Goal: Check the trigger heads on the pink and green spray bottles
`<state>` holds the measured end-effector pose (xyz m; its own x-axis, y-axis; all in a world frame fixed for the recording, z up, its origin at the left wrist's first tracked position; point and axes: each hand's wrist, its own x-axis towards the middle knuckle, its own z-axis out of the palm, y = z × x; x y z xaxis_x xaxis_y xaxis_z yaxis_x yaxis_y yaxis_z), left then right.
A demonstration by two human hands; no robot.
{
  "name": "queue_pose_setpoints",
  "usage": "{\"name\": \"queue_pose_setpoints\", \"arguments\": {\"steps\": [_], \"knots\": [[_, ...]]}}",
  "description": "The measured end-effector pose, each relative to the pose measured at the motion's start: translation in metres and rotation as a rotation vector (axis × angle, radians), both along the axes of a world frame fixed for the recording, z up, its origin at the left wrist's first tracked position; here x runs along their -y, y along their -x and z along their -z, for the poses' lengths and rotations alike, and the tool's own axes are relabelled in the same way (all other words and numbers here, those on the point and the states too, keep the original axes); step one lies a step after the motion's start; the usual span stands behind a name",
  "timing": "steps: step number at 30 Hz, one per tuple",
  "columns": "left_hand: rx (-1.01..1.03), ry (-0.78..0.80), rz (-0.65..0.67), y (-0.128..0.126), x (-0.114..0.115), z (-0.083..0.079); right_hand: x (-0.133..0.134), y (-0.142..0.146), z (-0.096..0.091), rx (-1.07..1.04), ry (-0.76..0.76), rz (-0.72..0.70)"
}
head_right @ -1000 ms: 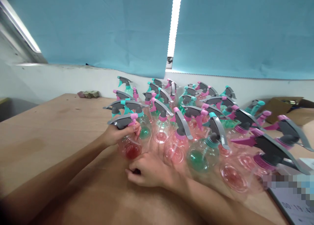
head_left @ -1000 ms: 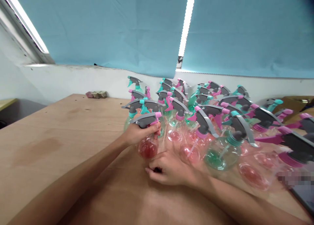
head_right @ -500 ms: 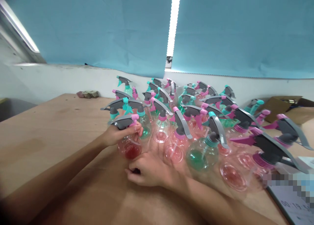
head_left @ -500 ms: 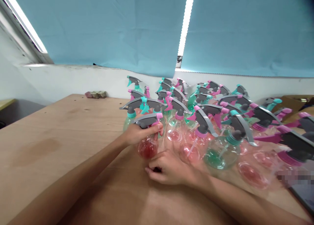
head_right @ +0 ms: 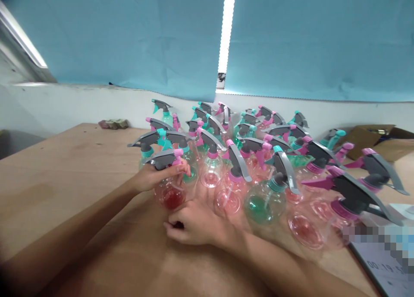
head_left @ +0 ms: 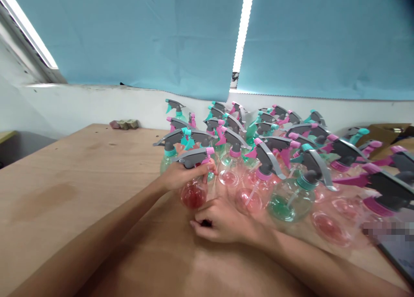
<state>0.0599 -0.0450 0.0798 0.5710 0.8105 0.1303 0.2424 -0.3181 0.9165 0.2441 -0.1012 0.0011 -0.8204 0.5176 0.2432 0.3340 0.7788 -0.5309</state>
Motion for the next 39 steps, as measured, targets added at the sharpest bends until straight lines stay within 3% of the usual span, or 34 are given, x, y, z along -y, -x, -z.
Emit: {"name": "queue_pose_setpoints", "arguments": {"steps": [39], "knots": [[0.005, -0.009, 0.005, -0.0008, 0.0016, -0.0032, -0.0008, 0.0006, 0.0032, -0.015, -0.011, -0.017]]}}
